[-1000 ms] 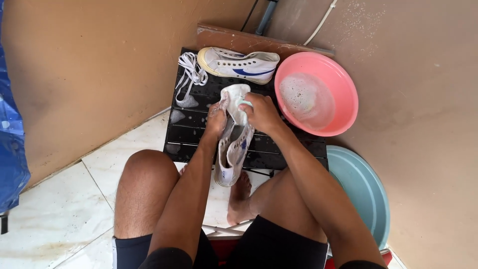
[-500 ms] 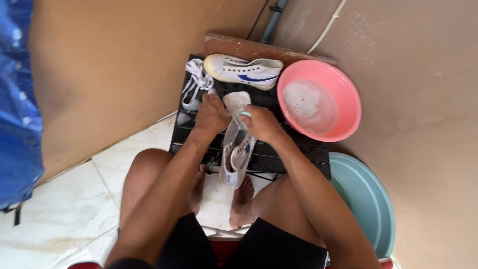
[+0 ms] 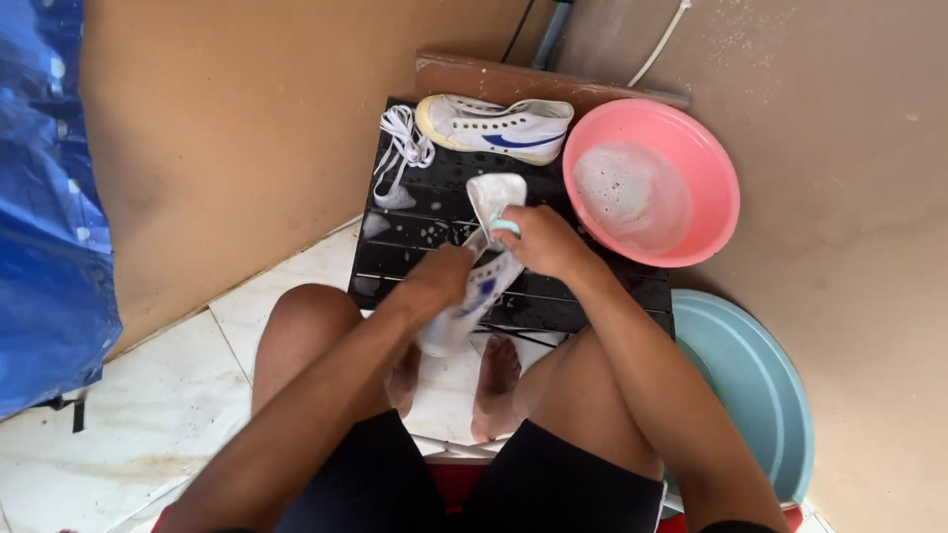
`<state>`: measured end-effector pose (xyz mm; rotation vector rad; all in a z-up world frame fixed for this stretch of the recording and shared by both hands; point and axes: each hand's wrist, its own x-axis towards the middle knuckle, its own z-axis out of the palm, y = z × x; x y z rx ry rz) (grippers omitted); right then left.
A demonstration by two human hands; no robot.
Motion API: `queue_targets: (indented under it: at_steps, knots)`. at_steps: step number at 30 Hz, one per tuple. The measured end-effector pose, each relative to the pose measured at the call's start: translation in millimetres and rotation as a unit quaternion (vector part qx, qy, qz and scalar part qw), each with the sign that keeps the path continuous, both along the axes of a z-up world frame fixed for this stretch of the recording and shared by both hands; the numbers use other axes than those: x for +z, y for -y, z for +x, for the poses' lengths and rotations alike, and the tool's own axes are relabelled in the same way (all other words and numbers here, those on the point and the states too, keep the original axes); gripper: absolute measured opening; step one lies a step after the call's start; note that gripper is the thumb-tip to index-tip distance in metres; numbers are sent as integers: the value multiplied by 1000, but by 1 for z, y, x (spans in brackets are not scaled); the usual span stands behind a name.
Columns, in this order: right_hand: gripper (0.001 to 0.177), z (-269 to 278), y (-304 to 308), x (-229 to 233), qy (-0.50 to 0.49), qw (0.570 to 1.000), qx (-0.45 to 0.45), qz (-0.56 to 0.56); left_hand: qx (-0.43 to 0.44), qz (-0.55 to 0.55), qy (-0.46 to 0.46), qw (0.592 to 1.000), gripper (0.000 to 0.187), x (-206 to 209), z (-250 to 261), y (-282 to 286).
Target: The person scrubs a white sneaker with a light blue brush, repeatedly dipping the brush into a pink basin of soapy water. The person cleans the upper, sides, and sole of the shoe while seated on a low stool.
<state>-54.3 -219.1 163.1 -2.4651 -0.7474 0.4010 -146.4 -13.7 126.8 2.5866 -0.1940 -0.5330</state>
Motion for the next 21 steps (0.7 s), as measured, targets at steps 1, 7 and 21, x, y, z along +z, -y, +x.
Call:
queue_targets:
  at_steps: [1, 7, 21]
  knots:
    - [26, -3, 2, -2, -2, 1000, -4, 0, -4, 0, -2, 1000, 30, -20, 13, -9]
    - [26, -26, 3, -10, -65, 996, 37, 45, -127, 251, 110, 953, 19, -40, 51, -27]
    - [26, -60, -23, -1, -16, 997, -73, 21, -104, 257, 141, 950, 54, -50, 15, -21]
